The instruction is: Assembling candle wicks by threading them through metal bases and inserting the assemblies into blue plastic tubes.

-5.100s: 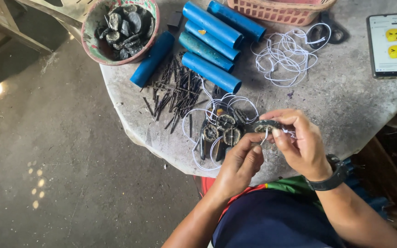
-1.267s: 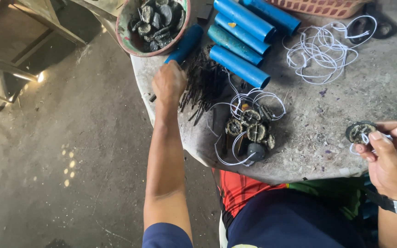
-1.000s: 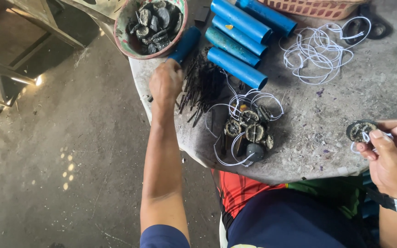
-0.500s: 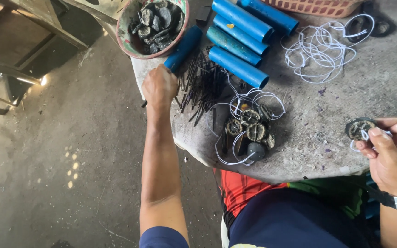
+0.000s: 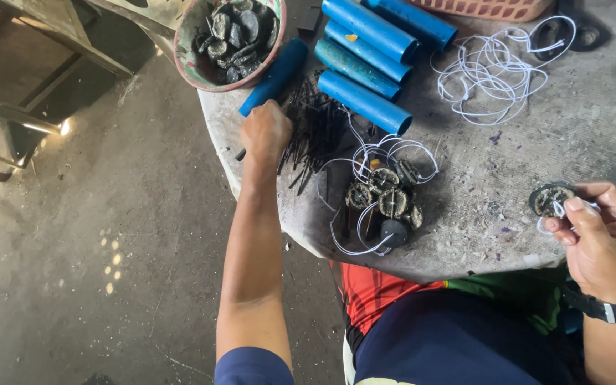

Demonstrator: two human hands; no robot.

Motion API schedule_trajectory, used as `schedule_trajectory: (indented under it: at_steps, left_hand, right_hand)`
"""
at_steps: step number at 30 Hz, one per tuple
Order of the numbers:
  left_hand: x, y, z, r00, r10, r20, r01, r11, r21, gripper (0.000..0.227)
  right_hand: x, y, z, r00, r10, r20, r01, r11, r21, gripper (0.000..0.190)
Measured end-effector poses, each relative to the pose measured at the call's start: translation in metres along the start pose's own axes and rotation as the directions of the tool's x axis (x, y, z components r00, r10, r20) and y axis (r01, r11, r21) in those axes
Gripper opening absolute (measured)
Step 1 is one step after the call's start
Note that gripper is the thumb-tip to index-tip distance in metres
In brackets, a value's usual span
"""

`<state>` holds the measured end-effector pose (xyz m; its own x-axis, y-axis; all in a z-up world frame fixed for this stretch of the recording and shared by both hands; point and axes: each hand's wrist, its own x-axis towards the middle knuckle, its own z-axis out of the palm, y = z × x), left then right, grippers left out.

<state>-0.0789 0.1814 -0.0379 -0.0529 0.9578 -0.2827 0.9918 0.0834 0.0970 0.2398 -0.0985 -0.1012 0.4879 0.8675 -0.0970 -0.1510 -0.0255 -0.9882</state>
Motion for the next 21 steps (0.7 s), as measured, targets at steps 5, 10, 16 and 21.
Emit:
schedule_trajectory:
  at_steps: [5,10,16,21]
  left_hand:
    - [-0.007,-0.008,0.003,0.997,0.059,-0.056,-0.067,0.984,-0.166,0.026]
    - [-0.058,0.005,-0.01,0.916,0.304,-0.261,-0.399,0.748,-0.531,0.01]
    - [-0.13,0.043,0.0,0.806,0.542,-0.24,-0.085,-0.295,-0.952,0.015]
    - [-0.167,0.068,0.028,0.623,0.754,-0.206,0.095,-0.334,-0.938,0.051]
  right_hand:
    - [-0.002,-0.001,0.004,1.0,0.013,-0.006,-0.013,0.999,0.04,0.007]
    - [-0.001,-0.004,0.01,0.999,0.036,0.024,-0.038,0.998,0.049,0.005]
    - [0.0,-0.009,0.032,0.999,0.033,0.033,-0.037,0.993,0.11,0.011]
    - [-0.004,-0.021,0.043,0.989,0.095,0.109,-0.095,0.995,-0.009,0.013]
